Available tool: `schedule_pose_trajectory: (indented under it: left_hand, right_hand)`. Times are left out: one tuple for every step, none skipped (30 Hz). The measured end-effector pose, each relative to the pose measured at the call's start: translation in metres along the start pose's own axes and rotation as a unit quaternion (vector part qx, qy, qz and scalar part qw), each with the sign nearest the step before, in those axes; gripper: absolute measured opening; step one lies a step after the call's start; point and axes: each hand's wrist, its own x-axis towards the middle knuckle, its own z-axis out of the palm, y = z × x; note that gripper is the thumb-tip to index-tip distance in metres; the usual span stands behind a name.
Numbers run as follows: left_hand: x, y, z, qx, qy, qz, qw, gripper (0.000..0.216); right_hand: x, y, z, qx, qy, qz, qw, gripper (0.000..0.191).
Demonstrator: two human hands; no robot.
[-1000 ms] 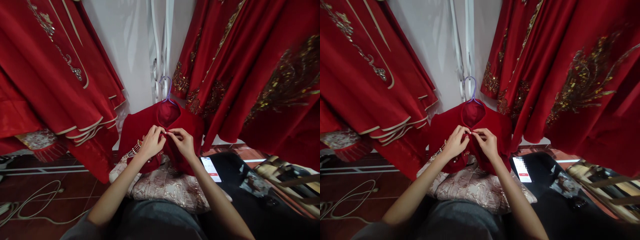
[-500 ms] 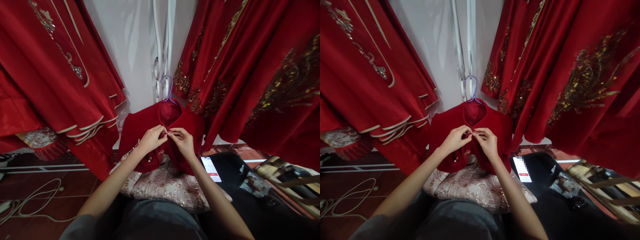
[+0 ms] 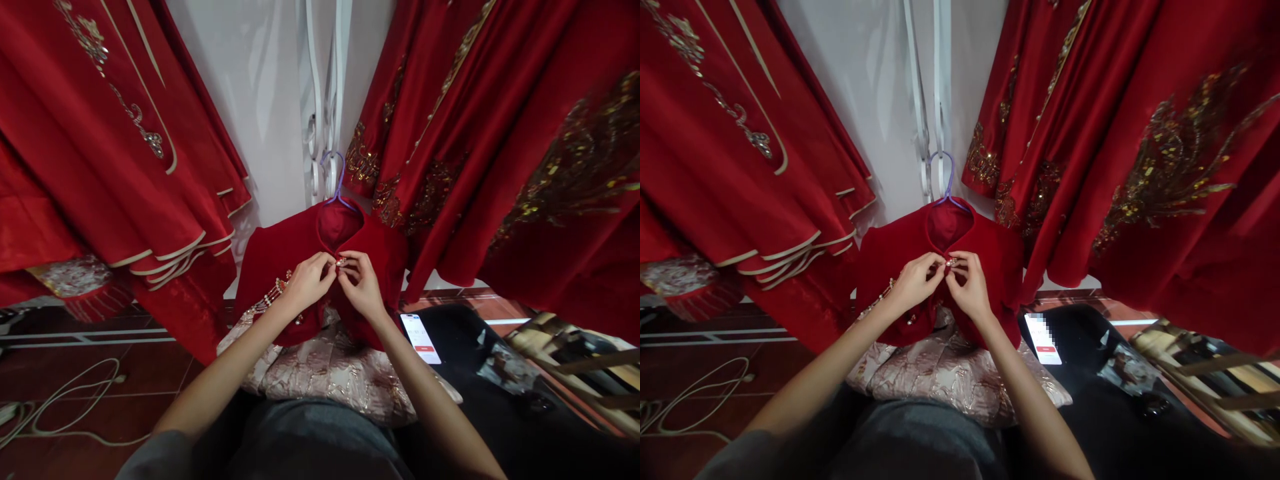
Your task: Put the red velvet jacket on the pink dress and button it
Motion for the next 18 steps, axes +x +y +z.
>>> schedule_pose_trajectory:
  left_hand:
    - [-0.001, 0.002, 0.003, -0.025, 0.016, -0.019, 0.999, 0.017]
    - [-0.001, 0.003, 0.006, -0.046, 0.028, -0.035, 0.998, 0.021]
    - [-0.002, 0.005, 0.008, -0.063, 0.035, -0.047, 0.996, 0.025]
    - [-0.002, 0.007, 0.008, -0.072, 0.038, -0.056, 0.995, 0.028]
    - [-0.003, 0.008, 0.007, -0.076, 0.038, -0.06, 0.995, 0.031]
    - [-0.003, 0.009, 0.006, -0.077, 0.036, -0.063, 0.994, 0.032]
    - [-0.004, 0.009, 0.005, -0.08, 0.033, -0.067, 0.994, 0.034]
    - [-0.006, 0.009, 0.003, -0.089, 0.026, -0.075, 0.993, 0.035]
    - [-0.007, 0.008, 0.002, -0.107, 0.016, -0.086, 0.99, 0.036]
    - [-0.009, 0.006, 0.001, -0.138, 0.001, -0.101, 0.985, 0.038]
    - [-0.012, 0.005, 0.001, -0.179, -0.021, -0.118, 0.977, 0.041]
    - [-0.014, 0.004, 0.002, -0.227, -0.048, -0.135, 0.963, 0.044]
    - [-0.017, 0.003, 0.003, -0.275, -0.079, -0.148, 0.947, 0.047]
    - [-0.02, 0.003, 0.004, -0.316, -0.107, -0.157, 0.93, 0.05]
    - [-0.023, 0.003, 0.005, -0.347, -0.13, -0.161, 0.915, 0.052]
    - [-0.026, 0.005, 0.005, -0.365, -0.147, -0.162, 0.905, 0.051]
    - [-0.028, 0.007, 0.006, -0.375, -0.157, -0.16, 0.9, 0.05]
    - [-0.031, 0.01, 0.005, -0.379, -0.162, -0.159, 0.897, 0.049]
  right_hand:
    - [-0.001, 0.0, 0.002, -0.031, -0.006, -0.026, 0.999, 0.043]
    - [-0.003, 0.001, 0.004, -0.066, -0.014, -0.054, 0.996, 0.053]
    - [-0.004, 0.002, 0.005, -0.1, -0.026, -0.082, 0.991, 0.062]
    - [-0.004, 0.002, 0.005, -0.13, -0.043, -0.106, 0.985, 0.068]
    - [-0.004, 0.003, 0.005, -0.153, -0.063, -0.125, 0.978, 0.072]
    - [-0.003, 0.003, 0.003, -0.169, -0.081, -0.136, 0.973, 0.074]
    - [-0.001, 0.002, 0.0, -0.179, -0.095, -0.138, 0.969, 0.076]
    - [0.001, 0.001, -0.005, -0.183, -0.104, -0.13, 0.969, 0.077]
    - [0.004, -0.001, -0.011, -0.186, -0.108, -0.113, 0.97, 0.077]
    - [0.007, -0.003, -0.019, -0.188, -0.105, -0.089, 0.972, 0.075]
    - [0.009, -0.006, -0.027, -0.196, -0.101, -0.06, 0.974, 0.071]
    - [0.012, -0.009, -0.036, -0.209, -0.096, -0.028, 0.973, 0.066]
    - [0.014, -0.012, -0.045, -0.229, -0.092, 0.007, 0.969, 0.059]
    - [0.016, -0.015, -0.054, -0.25, -0.093, 0.041, 0.963, 0.053]
    - [0.017, -0.018, -0.061, -0.256, -0.098, 0.071, 0.959, 0.047]
    - [0.017, -0.021, -0.067, -0.244, -0.112, 0.097, 0.958, 0.042]
    - [0.018, -0.025, -0.07, -0.213, -0.13, 0.12, 0.961, 0.039]
    - [0.018, -0.029, -0.072, -0.165, -0.15, 0.141, 0.965, 0.037]
